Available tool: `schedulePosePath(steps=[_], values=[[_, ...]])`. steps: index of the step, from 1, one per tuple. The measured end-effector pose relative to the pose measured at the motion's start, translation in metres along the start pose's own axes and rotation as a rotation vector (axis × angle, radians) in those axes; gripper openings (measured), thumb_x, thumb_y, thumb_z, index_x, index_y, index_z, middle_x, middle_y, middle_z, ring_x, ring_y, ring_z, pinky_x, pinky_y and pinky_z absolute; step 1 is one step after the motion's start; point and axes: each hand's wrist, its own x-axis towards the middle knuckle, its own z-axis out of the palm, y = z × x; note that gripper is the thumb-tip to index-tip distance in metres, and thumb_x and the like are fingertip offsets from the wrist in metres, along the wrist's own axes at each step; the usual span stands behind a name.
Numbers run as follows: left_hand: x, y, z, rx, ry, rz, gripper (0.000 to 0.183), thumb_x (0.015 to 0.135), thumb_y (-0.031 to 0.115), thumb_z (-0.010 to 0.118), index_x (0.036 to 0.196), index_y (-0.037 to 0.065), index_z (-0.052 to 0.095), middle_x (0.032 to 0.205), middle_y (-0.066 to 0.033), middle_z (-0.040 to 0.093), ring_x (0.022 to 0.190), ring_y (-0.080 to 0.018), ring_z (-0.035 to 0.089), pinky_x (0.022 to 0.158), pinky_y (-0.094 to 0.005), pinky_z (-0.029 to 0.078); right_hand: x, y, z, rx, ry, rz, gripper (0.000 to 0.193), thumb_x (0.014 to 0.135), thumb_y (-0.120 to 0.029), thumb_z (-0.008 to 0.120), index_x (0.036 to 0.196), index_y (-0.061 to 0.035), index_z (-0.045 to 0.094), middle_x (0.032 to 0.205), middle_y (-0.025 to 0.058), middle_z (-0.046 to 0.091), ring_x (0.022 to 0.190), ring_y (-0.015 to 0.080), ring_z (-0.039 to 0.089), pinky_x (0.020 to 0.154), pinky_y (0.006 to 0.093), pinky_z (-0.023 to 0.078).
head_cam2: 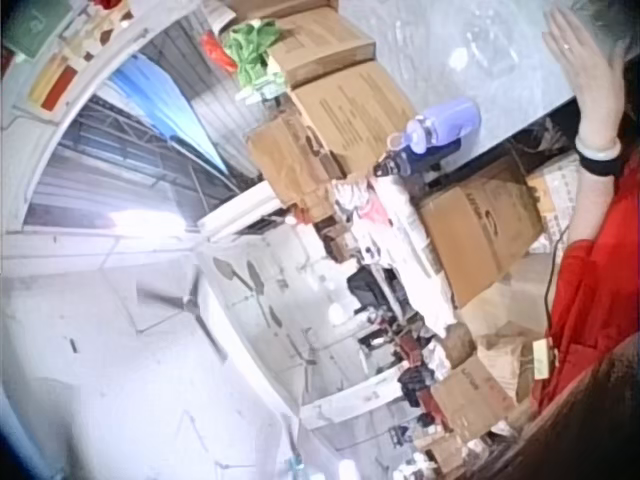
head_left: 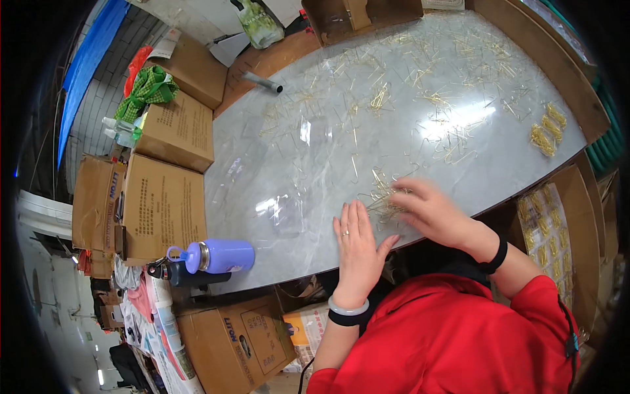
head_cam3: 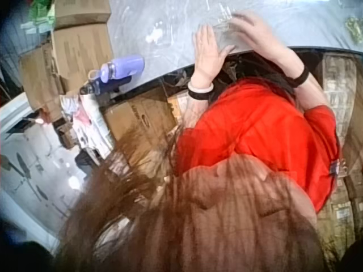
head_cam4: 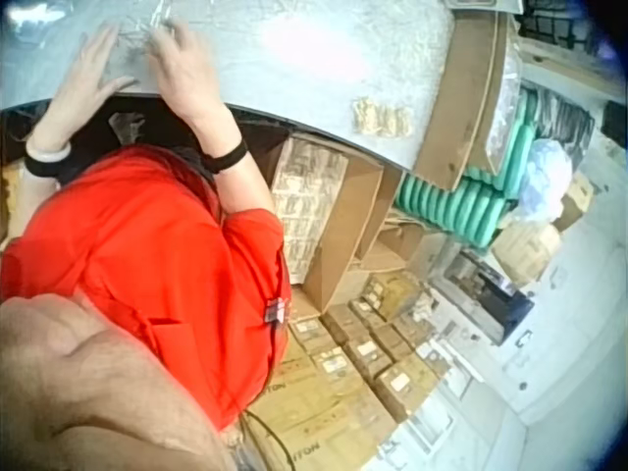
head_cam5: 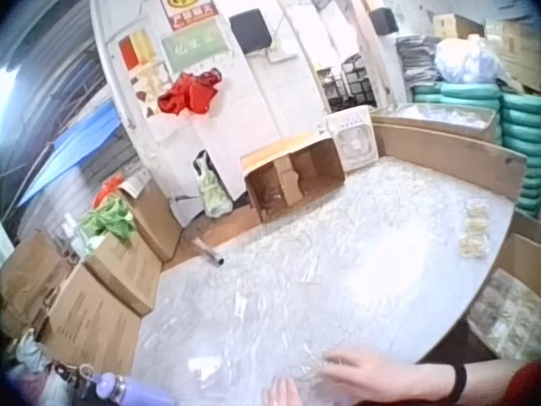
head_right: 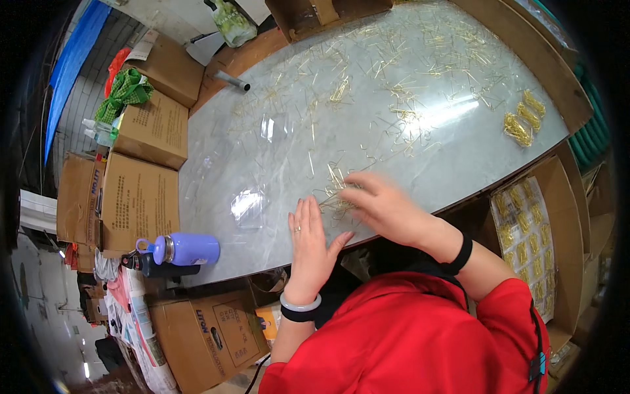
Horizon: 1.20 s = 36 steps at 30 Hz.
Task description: Sorting and packing small gold-colored wires or components into plastic bags.
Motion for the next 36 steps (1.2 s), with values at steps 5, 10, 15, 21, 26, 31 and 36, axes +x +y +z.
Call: schedulePosePath(steps=[5, 10, 15, 21, 26, 31, 36], values=[[0.009, -0.010, -0.004, -0.031, -0.042, 0.059, 0.097, 0.086, 0.038, 0.077, 0.152, -0.009, 0.025, 0.154, -0.0299, 0.033, 0.147, -0.0449, 0.028, 0.121, -0.0565, 0.019, -0.021, -0.019, -0.028, -0.432, 0.140, 0.223, 0.042, 0.080, -0.021, 0.079, 0.116, -0.0072, 0.063, 0.116, 0.0110, 0.060, 0.106, 0.0321, 0.055, 0.091, 0.0434, 0.044], [0.018, -0.004, 0.007, -0.118, -0.032, 0.140, 0.095, 0.083, 0.034, 0.079, 0.152, -0.007, 0.028, 0.155, -0.0261, 0.036, 0.146, -0.0438, 0.032, 0.121, -0.0558, 0.020, -0.023, -0.021, -0.013, -0.483, 0.052, 0.189, 0.045, 0.076, -0.021, 0.080, 0.116, -0.0086, 0.064, 0.110, 0.0078, 0.061, 0.103, 0.0286, 0.055, 0.089, 0.0415, 0.044], [0.016, -0.005, 0.010, -0.138, 0.052, 0.156, 0.083, 0.082, 0.032, 0.080, 0.145, -0.005, 0.040, 0.147, -0.0228, 0.044, 0.139, -0.0439, 0.039, 0.119, -0.0564, 0.026, -0.005, -0.020, -0.001, -0.362, 0.019, 0.131, 0.035, 0.081, -0.011, 0.073, 0.114, -0.0064, 0.064, 0.112, 0.0093, 0.061, 0.104, 0.0295, 0.056, 0.089, 0.0408, 0.046], [0.013, -0.003, 0.012, -0.153, 0.156, 0.171, 0.067, 0.081, 0.029, 0.081, 0.133, -0.002, 0.053, 0.128, -0.0181, 0.050, 0.127, -0.0414, 0.048, 0.114, -0.0562, 0.033, 0.019, -0.004, -0.003, -0.494, 0.015, 0.187, 0.034, 0.082, -0.005, 0.065, 0.116, -0.0034, 0.063, 0.115, 0.0137, 0.060, 0.106, 0.0328, 0.056, 0.090, 0.0416, 0.048], [0.012, -0.005, 0.012, -0.207, 0.156, 0.168, 0.069, 0.077, 0.026, 0.084, 0.132, -0.001, 0.053, 0.126, -0.0187, 0.049, 0.125, -0.0427, 0.046, 0.113, -0.0552, 0.034, 0.055, -0.006, -0.008, -0.669, -0.138, -0.081, 0.039, 0.079, -0.006, 0.063, 0.117, -0.0034, 0.062, 0.113, 0.0123, 0.059, 0.105, 0.0315, 0.057, 0.089, 0.0398, 0.049], [0.009, -0.001, 0.012, -0.176, 0.235, 0.090, 0.084, 0.075, 0.027, 0.086, 0.140, -0.005, 0.045, 0.137, -0.0232, 0.044, 0.135, -0.0462, 0.038, 0.114, -0.0556, 0.032, 0.044, -0.008, -0.013, -0.522, -0.368, 0.028, 0.042, 0.081, -0.011, 0.065, 0.123, -0.0037, 0.061, 0.119, 0.0121, 0.060, 0.106, 0.0298, 0.056, 0.092, 0.0406, 0.046], [0.009, -0.006, 0.015, -0.066, 0.161, 0.063, 0.097, 0.077, 0.039, 0.082, 0.147, -0.008, 0.035, 0.146, -0.0259, 0.039, 0.143, -0.0460, 0.031, 0.119, -0.0589, 0.023, 0.021, -0.029, -0.035, -0.329, -0.357, 0.025, 0.049, 0.082, -0.019, 0.073, 0.127, -0.0048, 0.060, 0.126, 0.0120, 0.060, 0.113, 0.0318, 0.055, 0.098, 0.0439, 0.043]])
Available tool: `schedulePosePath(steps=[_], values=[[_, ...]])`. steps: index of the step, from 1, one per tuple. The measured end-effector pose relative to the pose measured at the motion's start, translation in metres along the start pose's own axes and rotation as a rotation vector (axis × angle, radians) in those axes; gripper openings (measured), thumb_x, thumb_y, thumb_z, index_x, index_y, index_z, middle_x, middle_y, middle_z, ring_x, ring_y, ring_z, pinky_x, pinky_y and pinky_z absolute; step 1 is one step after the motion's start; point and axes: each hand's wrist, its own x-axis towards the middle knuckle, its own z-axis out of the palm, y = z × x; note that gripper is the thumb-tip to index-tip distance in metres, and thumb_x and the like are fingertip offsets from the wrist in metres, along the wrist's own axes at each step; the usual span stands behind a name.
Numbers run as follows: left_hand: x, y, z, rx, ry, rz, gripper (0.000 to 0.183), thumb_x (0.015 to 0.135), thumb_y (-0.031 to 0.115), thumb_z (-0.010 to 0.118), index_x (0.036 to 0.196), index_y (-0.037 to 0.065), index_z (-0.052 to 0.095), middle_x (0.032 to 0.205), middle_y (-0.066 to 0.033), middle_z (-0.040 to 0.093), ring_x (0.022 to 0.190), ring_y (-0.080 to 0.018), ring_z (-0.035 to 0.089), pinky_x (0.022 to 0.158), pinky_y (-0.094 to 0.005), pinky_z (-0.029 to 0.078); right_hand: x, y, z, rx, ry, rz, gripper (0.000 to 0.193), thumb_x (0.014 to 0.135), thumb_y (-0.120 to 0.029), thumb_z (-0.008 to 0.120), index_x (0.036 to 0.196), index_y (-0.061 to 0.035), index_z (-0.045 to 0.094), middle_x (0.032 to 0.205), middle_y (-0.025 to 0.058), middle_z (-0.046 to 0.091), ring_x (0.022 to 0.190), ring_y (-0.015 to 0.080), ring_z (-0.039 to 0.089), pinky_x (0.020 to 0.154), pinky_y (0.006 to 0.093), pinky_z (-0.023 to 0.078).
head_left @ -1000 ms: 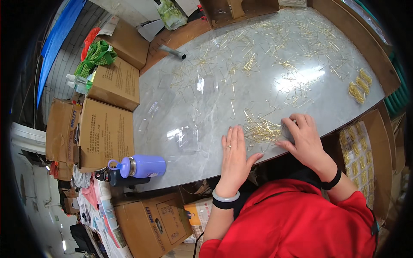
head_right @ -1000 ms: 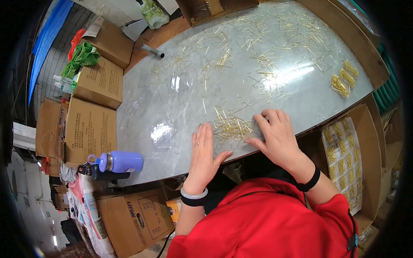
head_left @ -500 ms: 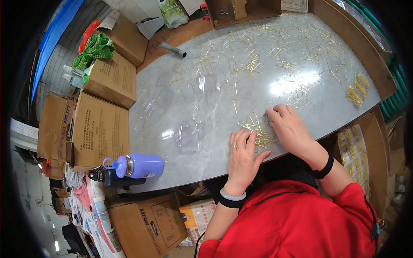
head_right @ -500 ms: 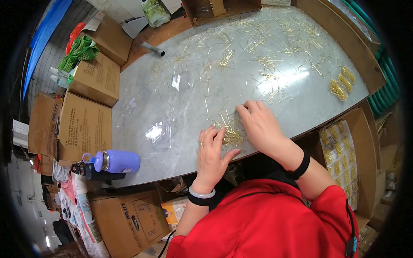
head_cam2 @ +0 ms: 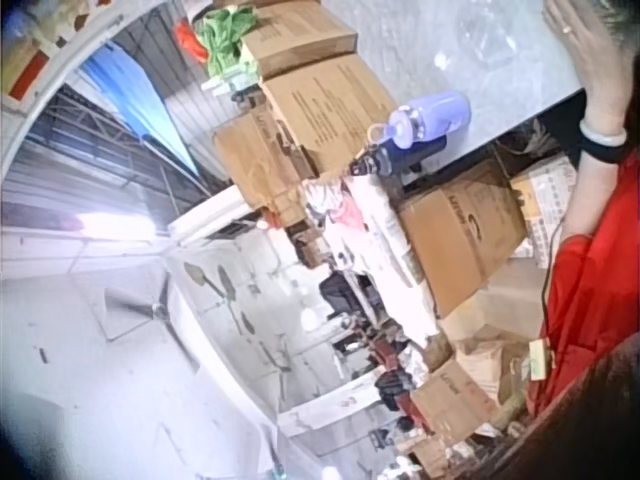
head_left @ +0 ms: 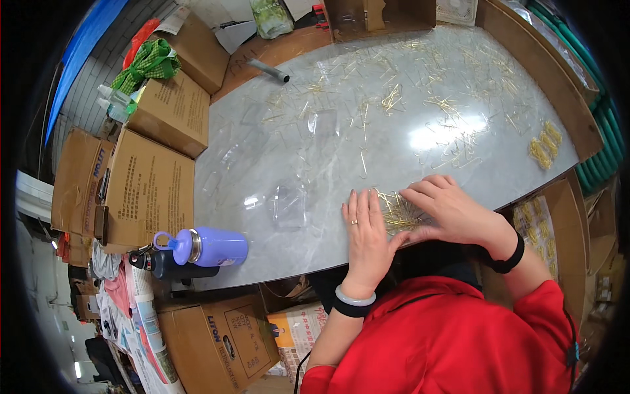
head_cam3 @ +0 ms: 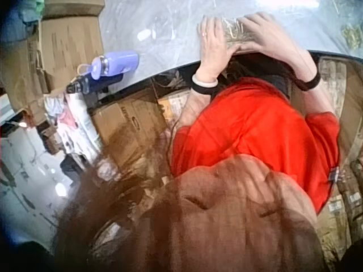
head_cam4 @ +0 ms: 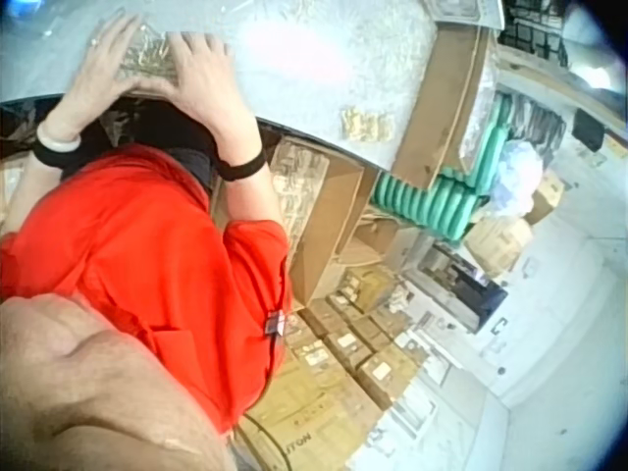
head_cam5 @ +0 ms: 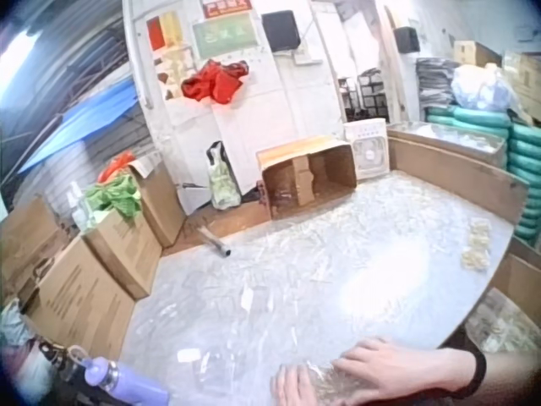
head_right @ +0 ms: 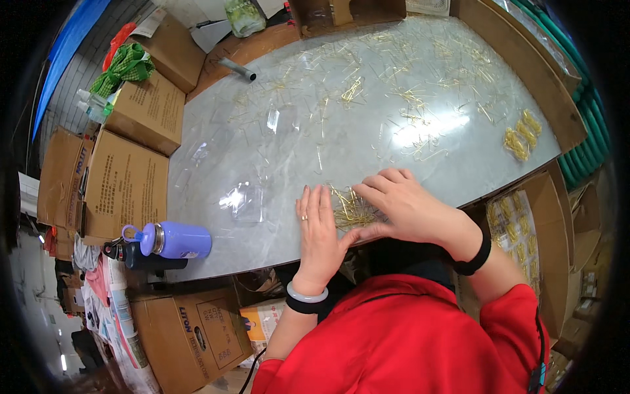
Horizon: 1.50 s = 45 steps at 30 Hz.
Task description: Sorting and packing small gold-colored wires or components into plastic bags.
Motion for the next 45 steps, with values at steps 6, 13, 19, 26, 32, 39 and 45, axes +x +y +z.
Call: schedulePosePath(steps=[6, 13, 19, 26, 32, 39, 45], values=[[0.004, 0.005, -0.010, 0.017, -0.126, 0.091, 0.096, 0.080, 0.047, 0.078, 0.147, -0.008, 0.037, 0.148, -0.0212, 0.042, 0.144, -0.0413, 0.031, 0.120, -0.0585, 0.021, -0.013, 0.017, 0.009, 0.064, 0.048, -0.119, 0.048, 0.079, -0.014, 0.076, 0.125, -0.0079, 0.062, 0.125, 0.0092, 0.062, 0.112, 0.0299, 0.057, 0.098, 0.0423, 0.045], [0.002, 0.001, -0.008, -0.009, -0.118, 0.105, 0.073, 0.089, 0.030, 0.074, 0.148, 0.000, 0.042, 0.147, -0.0178, 0.047, 0.144, -0.0378, 0.036, 0.120, -0.0556, 0.024, -0.004, 0.019, 0.044, 0.180, 0.269, -0.033, 0.044, 0.081, -0.004, 0.071, 0.124, -0.0061, 0.063, 0.125, 0.0103, 0.062, 0.109, 0.0318, 0.059, 0.094, 0.0404, 0.049], [0.003, -0.003, -0.006, -0.086, -0.103, 0.134, 0.059, 0.093, 0.015, 0.068, 0.146, 0.000, 0.045, 0.141, -0.0159, 0.054, 0.140, -0.0373, 0.043, 0.119, -0.0554, 0.026, -0.001, 0.026, 0.038, 0.150, 0.166, -0.074, 0.064, 0.078, -0.008, 0.077, 0.138, -0.0075, 0.055, 0.143, 0.0129, 0.054, 0.139, 0.0374, 0.042, 0.113, 0.0521, 0.037], [0.004, -0.008, -0.004, -0.146, -0.104, 0.127, 0.065, 0.092, 0.015, 0.068, 0.149, 0.000, 0.040, 0.145, -0.0172, 0.053, 0.141, -0.0372, 0.042, 0.119, -0.0554, 0.025, 0.013, 0.031, -0.001, 0.013, -0.110, -0.112, 0.069, 0.070, -0.023, 0.085, 0.131, -0.0088, 0.059, 0.133, 0.0099, 0.057, 0.134, 0.0341, 0.046, 0.113, 0.0482, 0.036], [0.004, 0.000, -0.007, -0.115, -0.092, 0.127, 0.068, 0.093, 0.024, 0.068, 0.149, -0.002, 0.038, 0.143, -0.0198, 0.051, 0.140, -0.0366, 0.042, 0.120, -0.0555, 0.024, -0.005, 0.016, 0.032, 0.144, 0.085, 0.051, 0.058, 0.071, -0.021, 0.084, 0.124, -0.0073, 0.063, 0.121, 0.0108, 0.060, 0.121, 0.0328, 0.052, 0.104, 0.0438, 0.042], [0.005, 0.001, -0.007, -0.066, -0.107, 0.151, 0.069, 0.093, 0.022, 0.069, 0.150, 0.001, 0.038, 0.139, -0.0187, 0.054, 0.138, -0.0382, 0.043, 0.119, -0.0553, 0.026, -0.012, 0.014, 0.024, 0.130, 0.156, 0.017, 0.066, 0.077, -0.014, 0.080, 0.136, -0.0047, 0.052, 0.133, 0.0148, 0.058, 0.131, 0.0345, 0.050, 0.110, 0.0500, 0.038], [0.002, 0.002, -0.006, -0.241, -0.076, 0.057, 0.069, 0.093, 0.016, 0.067, 0.151, 0.001, 0.035, 0.141, -0.0214, 0.049, 0.137, -0.0402, 0.042, 0.119, -0.0555, 0.024, 0.003, 0.027, 0.031, 0.375, -0.019, -0.165, 0.065, 0.081, -0.004, 0.074, 0.140, -0.0002, 0.049, 0.138, 0.0196, 0.055, 0.136, 0.0375, 0.047, 0.115, 0.0538, 0.034]])
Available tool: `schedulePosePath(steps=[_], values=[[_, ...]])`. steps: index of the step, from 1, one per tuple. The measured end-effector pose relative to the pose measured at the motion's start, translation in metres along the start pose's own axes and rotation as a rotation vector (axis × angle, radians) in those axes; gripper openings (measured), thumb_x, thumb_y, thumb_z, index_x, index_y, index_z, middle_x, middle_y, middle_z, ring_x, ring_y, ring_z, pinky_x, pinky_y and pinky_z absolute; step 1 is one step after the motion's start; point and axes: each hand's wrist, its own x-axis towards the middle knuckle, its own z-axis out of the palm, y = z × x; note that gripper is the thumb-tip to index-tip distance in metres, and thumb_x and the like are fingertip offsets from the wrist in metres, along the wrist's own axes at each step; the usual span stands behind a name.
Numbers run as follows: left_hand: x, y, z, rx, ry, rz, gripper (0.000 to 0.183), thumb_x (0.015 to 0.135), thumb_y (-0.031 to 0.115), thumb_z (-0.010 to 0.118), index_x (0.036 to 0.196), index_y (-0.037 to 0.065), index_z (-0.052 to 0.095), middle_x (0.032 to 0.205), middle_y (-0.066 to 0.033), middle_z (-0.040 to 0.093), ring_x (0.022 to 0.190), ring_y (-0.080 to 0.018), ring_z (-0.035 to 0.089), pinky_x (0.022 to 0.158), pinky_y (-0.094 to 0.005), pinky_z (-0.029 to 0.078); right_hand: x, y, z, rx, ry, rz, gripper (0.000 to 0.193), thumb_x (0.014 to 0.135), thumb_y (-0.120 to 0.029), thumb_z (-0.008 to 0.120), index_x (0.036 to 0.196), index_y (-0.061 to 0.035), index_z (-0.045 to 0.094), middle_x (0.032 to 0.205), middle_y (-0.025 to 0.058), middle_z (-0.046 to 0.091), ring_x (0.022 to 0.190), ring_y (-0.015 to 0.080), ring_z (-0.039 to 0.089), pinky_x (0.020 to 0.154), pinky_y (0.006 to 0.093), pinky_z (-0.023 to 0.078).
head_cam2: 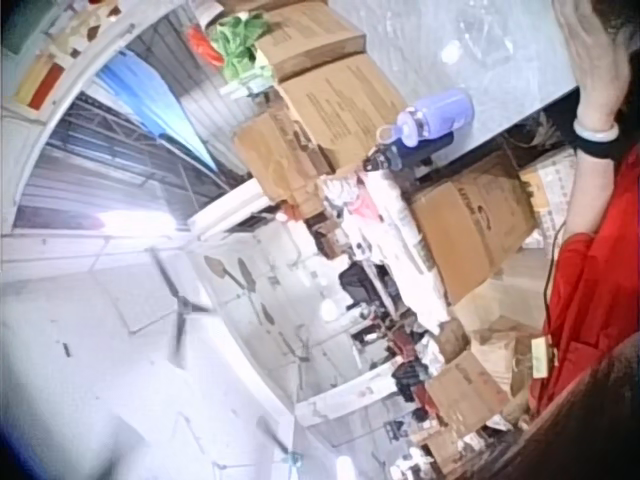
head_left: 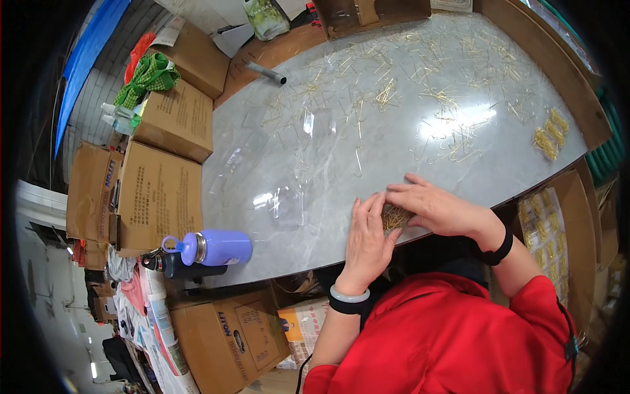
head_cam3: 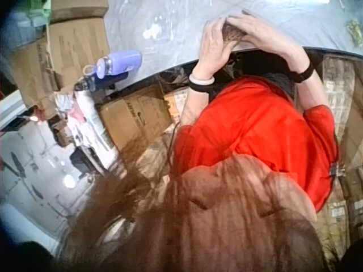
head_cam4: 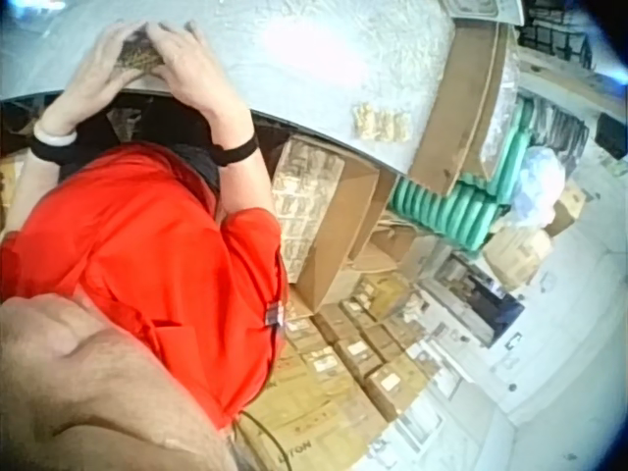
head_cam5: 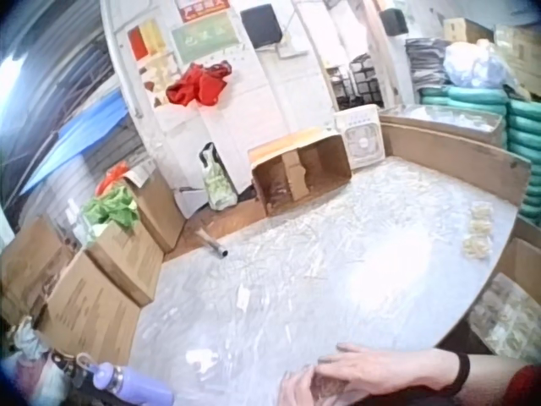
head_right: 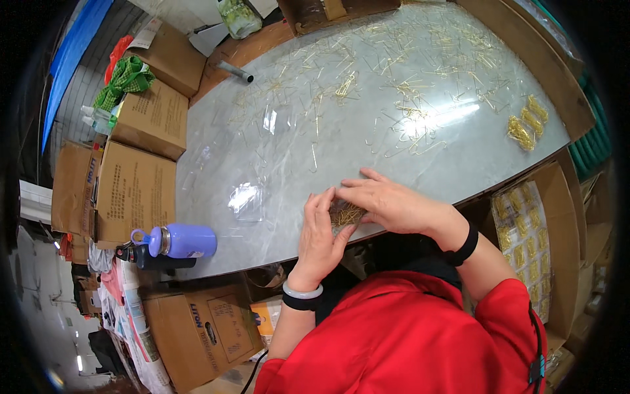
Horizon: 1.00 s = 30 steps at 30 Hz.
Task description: Sorting and packing small gold-colored wires or components into plastic bags.
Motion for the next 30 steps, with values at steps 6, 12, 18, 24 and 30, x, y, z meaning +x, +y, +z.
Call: schedulePosePath(steps=[6, 12, 18, 24, 30], values=[[0.005, 0.003, -0.001, 0.211, -0.087, 0.073, 0.070, 0.091, 0.008, 0.066, 0.150, -0.004, 0.032, 0.146, -0.0237, 0.043, 0.140, -0.0416, 0.038, 0.120, -0.0561, 0.024, -0.019, -0.027, 0.021, -0.113, 0.300, 0.185, 0.058, 0.083, 0.008, 0.057, 0.140, 0.0063, 0.046, 0.143, 0.0278, 0.048, 0.136, 0.0450, 0.044, 0.114, 0.0485, 0.038], [0.003, -0.004, 0.003, 0.138, -0.068, 0.005, 0.075, 0.088, 0.003, 0.066, 0.152, -0.006, 0.028, 0.147, -0.0240, 0.040, 0.140, -0.0427, 0.038, 0.121, -0.0572, 0.024, 0.000, -0.036, 0.038, 0.082, 0.306, 0.089, 0.067, 0.083, 0.005, 0.058, 0.147, 0.0060, 0.037, 0.148, 0.0299, 0.043, 0.139, 0.0464, 0.040, 0.116, 0.0471, 0.035], [0.000, -0.002, 0.001, 0.032, -0.005, -0.055, 0.089, 0.083, 0.004, 0.069, 0.157, -0.002, 0.019, 0.148, -0.0268, 0.040, 0.137, -0.0463, 0.039, 0.119, -0.0530, 0.028, 0.000, -0.012, 0.007, -0.124, 0.105, 0.027, 0.079, 0.079, -0.008, 0.071, 0.150, 0.0010, 0.035, 0.150, 0.0243, 0.043, 0.143, 0.0401, 0.037, 0.119, 0.0525, 0.029], [0.002, -0.002, -0.022, -0.304, -0.076, -0.105, 0.100, 0.077, 0.003, 0.067, 0.159, -0.001, 0.010, 0.154, -0.0261, 0.032, 0.143, -0.0442, 0.033, 0.120, -0.0492, 0.027, 0.005, -0.006, 0.013, -0.126, 0.091, 0.003, 0.068, 0.076, -0.020, 0.082, 0.134, -0.0021, 0.052, 0.132, 0.0177, 0.055, 0.133, 0.0361, 0.048, 0.118, 0.0517, 0.032], [-0.006, -0.001, -0.041, -0.039, -0.143, -0.138, 0.094, 0.078, 0.004, 0.074, 0.157, 0.001, 0.022, 0.154, -0.0238, 0.035, 0.141, -0.0419, 0.036, 0.118, -0.0454, 0.032, 0.007, -0.016, 0.012, -0.178, 0.127, -0.022, 0.064, 0.076, -0.021, 0.081, 0.131, -0.0023, 0.054, 0.135, 0.0175, 0.055, 0.134, 0.0362, 0.047, 0.116, 0.0460, 0.038]])
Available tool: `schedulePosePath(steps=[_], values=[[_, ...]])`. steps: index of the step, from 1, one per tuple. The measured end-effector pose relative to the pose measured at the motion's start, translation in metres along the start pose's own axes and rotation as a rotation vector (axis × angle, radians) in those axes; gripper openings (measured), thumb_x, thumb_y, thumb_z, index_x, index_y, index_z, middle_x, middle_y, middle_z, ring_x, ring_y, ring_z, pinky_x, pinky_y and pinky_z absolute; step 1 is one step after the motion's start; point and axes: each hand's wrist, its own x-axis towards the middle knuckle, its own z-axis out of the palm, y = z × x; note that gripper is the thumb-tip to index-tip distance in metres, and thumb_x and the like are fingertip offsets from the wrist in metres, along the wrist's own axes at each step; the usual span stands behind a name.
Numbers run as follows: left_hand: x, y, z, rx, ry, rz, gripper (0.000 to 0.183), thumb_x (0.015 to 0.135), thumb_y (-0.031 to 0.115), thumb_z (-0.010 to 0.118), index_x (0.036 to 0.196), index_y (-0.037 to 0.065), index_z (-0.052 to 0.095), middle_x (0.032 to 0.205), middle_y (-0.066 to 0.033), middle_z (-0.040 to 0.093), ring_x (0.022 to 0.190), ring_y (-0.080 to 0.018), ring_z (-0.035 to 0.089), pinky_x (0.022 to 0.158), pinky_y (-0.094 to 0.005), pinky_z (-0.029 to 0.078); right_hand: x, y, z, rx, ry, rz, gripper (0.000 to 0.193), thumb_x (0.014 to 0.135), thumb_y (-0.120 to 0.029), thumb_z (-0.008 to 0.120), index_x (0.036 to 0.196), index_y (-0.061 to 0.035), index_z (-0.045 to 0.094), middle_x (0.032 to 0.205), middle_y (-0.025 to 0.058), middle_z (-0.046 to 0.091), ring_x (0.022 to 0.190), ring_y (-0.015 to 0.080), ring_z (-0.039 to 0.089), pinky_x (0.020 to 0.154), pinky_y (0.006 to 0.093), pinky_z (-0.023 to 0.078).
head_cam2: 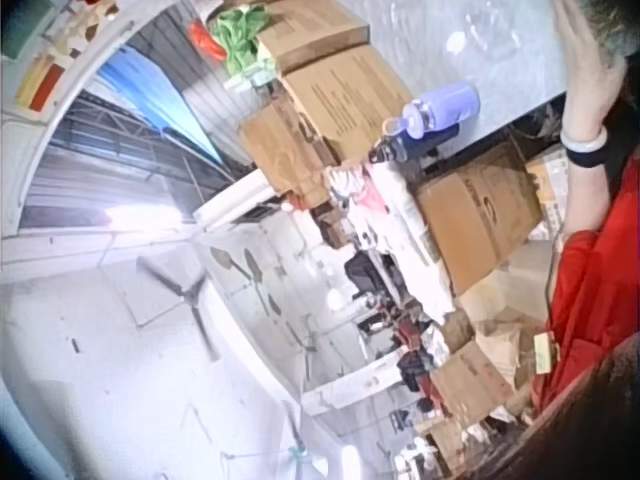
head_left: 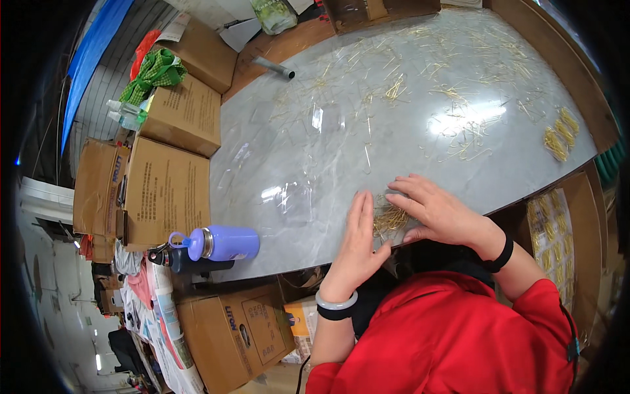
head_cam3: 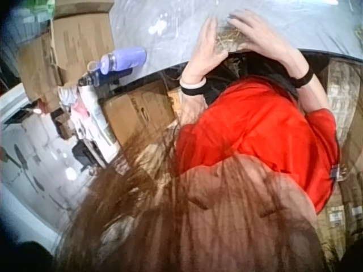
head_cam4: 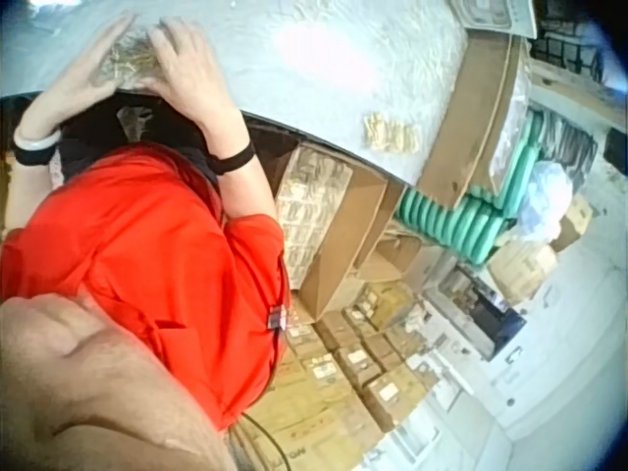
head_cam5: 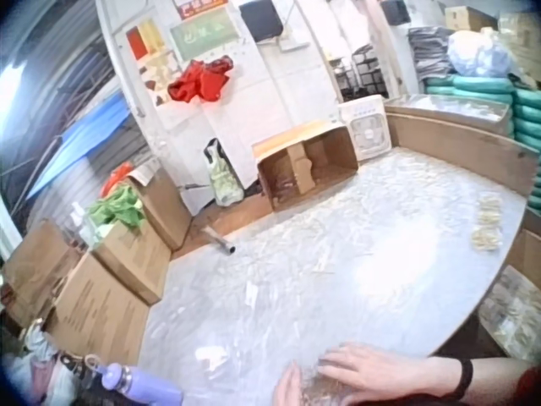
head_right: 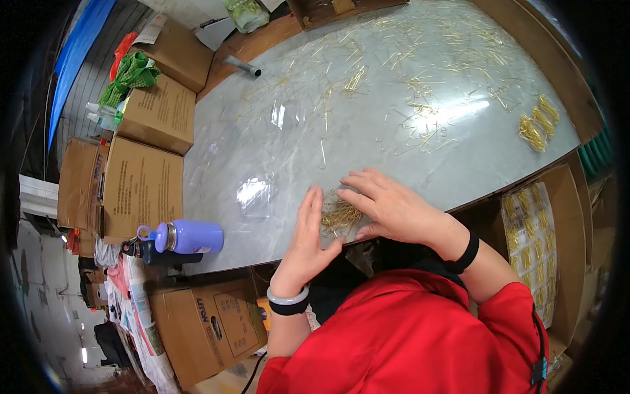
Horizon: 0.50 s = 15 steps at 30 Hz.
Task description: Sorting and packing small gold-colored wires or components into plastic bags.
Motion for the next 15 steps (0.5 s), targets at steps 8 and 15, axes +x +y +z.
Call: schedulePosePath(steps=[8, 15], values=[[0.007, 0.013, 0.000, 0.212, 0.106, -0.224, 0.052, 0.083, 0.005, 0.075, 0.132, -0.003, 0.058, 0.122, -0.0194, 0.058, 0.104, -0.0378, 0.060, 0.090, -0.0440, 0.051, 0.002, 0.005, 0.010, -0.015, -0.042, -0.103, 0.064, 0.079, -0.021, 0.079, 0.134, -0.0027, 0.053, 0.139, 0.0171, 0.054, 0.132, 0.0382, 0.050, 0.116, 0.0444, 0.038], [0.006, 0.007, -0.001, -0.072, 0.065, -0.132, 0.054, 0.082, 0.004, 0.076, 0.133, -0.002, 0.057, 0.125, -0.0197, 0.057, 0.106, -0.0371, 0.060, 0.090, -0.0417, 0.051, 0.005, -0.003, 0.008, -0.146, 0.093, 0.027, 0.060, 0.079, -0.022, 0.080, 0.129, -0.0028, 0.055, 0.135, 0.0180, 0.053, 0.134, 0.0368, 0.046, 0.117, 0.0501, 0.035]])
